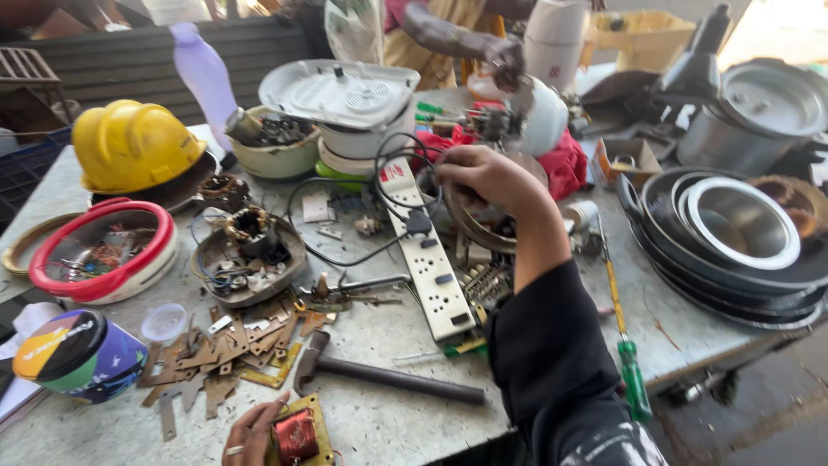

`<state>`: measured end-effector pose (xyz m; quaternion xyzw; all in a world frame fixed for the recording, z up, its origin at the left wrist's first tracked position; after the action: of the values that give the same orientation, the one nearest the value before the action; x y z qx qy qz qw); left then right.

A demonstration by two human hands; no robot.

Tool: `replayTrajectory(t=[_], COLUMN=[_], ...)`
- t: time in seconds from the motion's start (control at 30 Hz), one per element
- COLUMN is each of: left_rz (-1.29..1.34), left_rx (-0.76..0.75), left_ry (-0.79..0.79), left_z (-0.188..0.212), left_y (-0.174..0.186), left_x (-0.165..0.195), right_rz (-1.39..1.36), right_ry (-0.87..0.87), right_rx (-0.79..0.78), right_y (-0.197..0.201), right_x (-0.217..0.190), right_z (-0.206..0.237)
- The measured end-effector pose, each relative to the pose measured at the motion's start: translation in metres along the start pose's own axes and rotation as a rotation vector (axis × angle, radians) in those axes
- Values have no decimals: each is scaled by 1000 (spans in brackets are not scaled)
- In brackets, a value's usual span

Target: The person uses a pair of pliers, a screwdriver, and a hammer to take apart and clean an electrical transformer while holding it in their lap with a green cloth.

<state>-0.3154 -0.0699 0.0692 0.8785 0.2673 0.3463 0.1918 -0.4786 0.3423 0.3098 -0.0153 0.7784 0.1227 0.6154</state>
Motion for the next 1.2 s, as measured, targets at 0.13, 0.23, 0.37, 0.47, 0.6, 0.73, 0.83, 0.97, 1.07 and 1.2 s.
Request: replayTrajectory(t=[0.13, 0.23, 0.37, 0.47, 0.6, 0.73, 0.83, 0.97, 1.07, 1.2], left_rz=[-57, -40, -9, 9, 225, 324, 383, 270, 215, 215], left_rx=[-8, -18, -23, 44, 178, 292, 336, 286, 184, 97], left_ry=[10, 0, 65, 155, 255, 357, 356, 401, 394, 460], left_z=[4, -2, 1, 10, 23, 31, 29, 23, 15, 12], left_y=[12, 17, 23, 30, 43, 50, 55, 61, 62, 60], left_x=[24, 35, 32, 21, 10, 6, 14, 30, 41, 44], right_rz=[-121, -77, -122, -137, -165, -153, -152, -115, -103, -74], right_ry=[35, 5, -58, -37, 28, 88, 81, 125, 164, 277], right_rx=[242, 274, 322, 353, 391, 396, 408, 445, 545, 586], right_y=[12, 18, 29, 33, 40, 44, 45, 42, 40, 22], right_x=[0, 5, 13, 11, 5, -1, 1, 1, -2, -11], right_z=[-4, -7, -9, -10, -10, -8, -7, -10, -11, -17])
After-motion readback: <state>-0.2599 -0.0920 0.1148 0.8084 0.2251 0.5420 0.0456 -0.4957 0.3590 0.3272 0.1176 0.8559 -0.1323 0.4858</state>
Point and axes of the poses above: each hand's wrist, its own z-axis away from the middle knuckle, its own y-axis out of the back of the hand, x = y × z, the point moved 7 cm from there along -z, towards the middle knuckle, and after that the axes turned 5 degrees about x, right-handed, at the moved point
